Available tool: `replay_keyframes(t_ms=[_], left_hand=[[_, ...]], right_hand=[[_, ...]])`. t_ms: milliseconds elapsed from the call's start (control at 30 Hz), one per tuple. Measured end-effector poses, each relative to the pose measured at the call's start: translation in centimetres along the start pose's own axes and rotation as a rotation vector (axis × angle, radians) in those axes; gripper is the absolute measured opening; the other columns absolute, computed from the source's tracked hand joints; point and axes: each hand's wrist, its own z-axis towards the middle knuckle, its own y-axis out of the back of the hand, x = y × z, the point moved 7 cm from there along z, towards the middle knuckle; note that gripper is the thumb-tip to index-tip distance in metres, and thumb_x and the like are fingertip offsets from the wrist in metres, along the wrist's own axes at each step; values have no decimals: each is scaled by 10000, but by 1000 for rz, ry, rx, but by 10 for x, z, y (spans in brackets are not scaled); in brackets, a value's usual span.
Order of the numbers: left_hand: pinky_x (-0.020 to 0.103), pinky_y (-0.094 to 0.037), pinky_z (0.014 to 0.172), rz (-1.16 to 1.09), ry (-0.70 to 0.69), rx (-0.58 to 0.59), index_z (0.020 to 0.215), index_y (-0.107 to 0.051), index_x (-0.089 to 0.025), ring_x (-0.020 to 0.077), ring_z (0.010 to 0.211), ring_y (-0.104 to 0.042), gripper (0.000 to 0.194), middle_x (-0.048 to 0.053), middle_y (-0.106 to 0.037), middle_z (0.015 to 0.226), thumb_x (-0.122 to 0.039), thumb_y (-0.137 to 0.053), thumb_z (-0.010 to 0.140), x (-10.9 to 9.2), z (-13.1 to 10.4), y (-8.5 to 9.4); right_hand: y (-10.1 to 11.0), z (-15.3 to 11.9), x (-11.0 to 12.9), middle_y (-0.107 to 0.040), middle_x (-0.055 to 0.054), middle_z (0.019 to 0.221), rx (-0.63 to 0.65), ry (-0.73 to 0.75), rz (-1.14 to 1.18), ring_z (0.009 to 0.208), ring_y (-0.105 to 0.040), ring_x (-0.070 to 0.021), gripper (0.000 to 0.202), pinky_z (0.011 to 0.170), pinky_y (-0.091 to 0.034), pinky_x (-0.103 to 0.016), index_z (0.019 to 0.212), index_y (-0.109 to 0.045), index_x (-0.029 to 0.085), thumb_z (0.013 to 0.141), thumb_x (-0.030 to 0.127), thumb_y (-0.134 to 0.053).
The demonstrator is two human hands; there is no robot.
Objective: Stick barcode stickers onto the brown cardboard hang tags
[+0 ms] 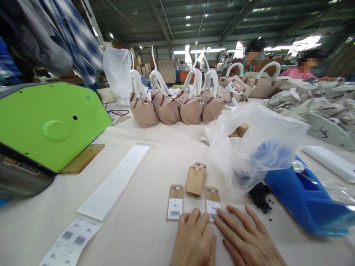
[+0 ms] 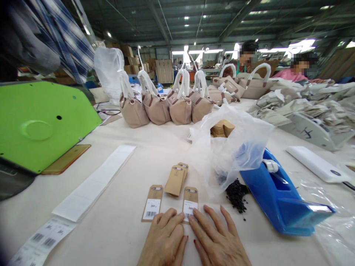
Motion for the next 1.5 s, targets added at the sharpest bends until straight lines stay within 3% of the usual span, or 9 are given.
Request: replay_keyframes(t_ms=[133,367,700,867,1033,1133,1233,1367,1500], left_hand=[[342,-395,718,5,3,7,700,-520,-186,178,912,-560,83,-3,-684,933,-111,-536,731,-1,0,-1],[339,-408,724,-24,20,37,760,-537,-175,186,886,-561,102,7,-651,850,-102,-525,690,-1,-3,-4],[356,-464,694,-135,70,150,738,-524,-170,207,824,-572,100,40,-623,786,-85,-480,710,1,-5,-3],[387,-517,644,-170,124,184,704,-526,-166,221,750,-598,109,69,-632,768,-91,-450,727,1,2,1],[352,-547,742,-256,158,147,723,-554,-188,209,839,-639,147,59,-656,772,-109,-436,758,13,-5,14],[441,-498,932,-18,256,146,1109,-571,-139,270,1146,-564,314,144,-649,1143,-165,-460,817,40,-14,27],[597,-397,1014,252,375,318,1390,-333,-47,373,1325,-368,687,213,-405,1428,-322,-560,803,65,-20,24],[628,-342,1049,302,353,524,1388,-362,-72,350,1342,-330,640,158,-325,1454,-465,-437,888,64,-24,9],[597,-484,930,412,187,412,1330,-454,-79,349,1251,-469,554,162,-402,1394,-432,-398,906,40,-31,2]], right_hand=[[-11,6,-6,-637,-8,1225,-71,-236,126,1187,-494,-224,361,1039,-252,-422,1167,-620,203,954,270,-336],[-12,9,8,-647,-26,1207,-34,122,-13,1159,-505,-271,378,1095,-116,-493,1174,-624,178,854,203,-424],[-25,16,3,-539,-40,1349,29,-84,-58,1227,-455,-267,428,1013,-218,-454,1289,-529,186,882,170,-396],[-13,19,6,-580,24,1303,36,55,-13,1210,-478,-258,390,1048,-161,-457,1296,-521,234,926,323,-435],[5,15,1,-662,19,1180,-24,123,115,1157,-542,-185,322,1094,-167,-381,1207,-584,225,909,291,-480],[0,14,-6,-680,-44,1133,-78,-46,113,1091,-588,-173,310,992,-351,-330,1149,-603,163,931,280,-416],[-14,16,-6,-630,-158,1203,-116,-200,-43,1092,-590,-255,468,878,-432,-395,1196,-553,57,950,387,-331],[-27,21,7,-615,-177,1222,-109,-160,-173,1108,-577,-309,468,897,-379,-475,1212,-537,41,949,332,-283],[-23,18,13,-640,-143,1193,-110,-82,-172,1092,-585,-282,441,943,-314,-471,1165,-578,59,948,301,-281]])
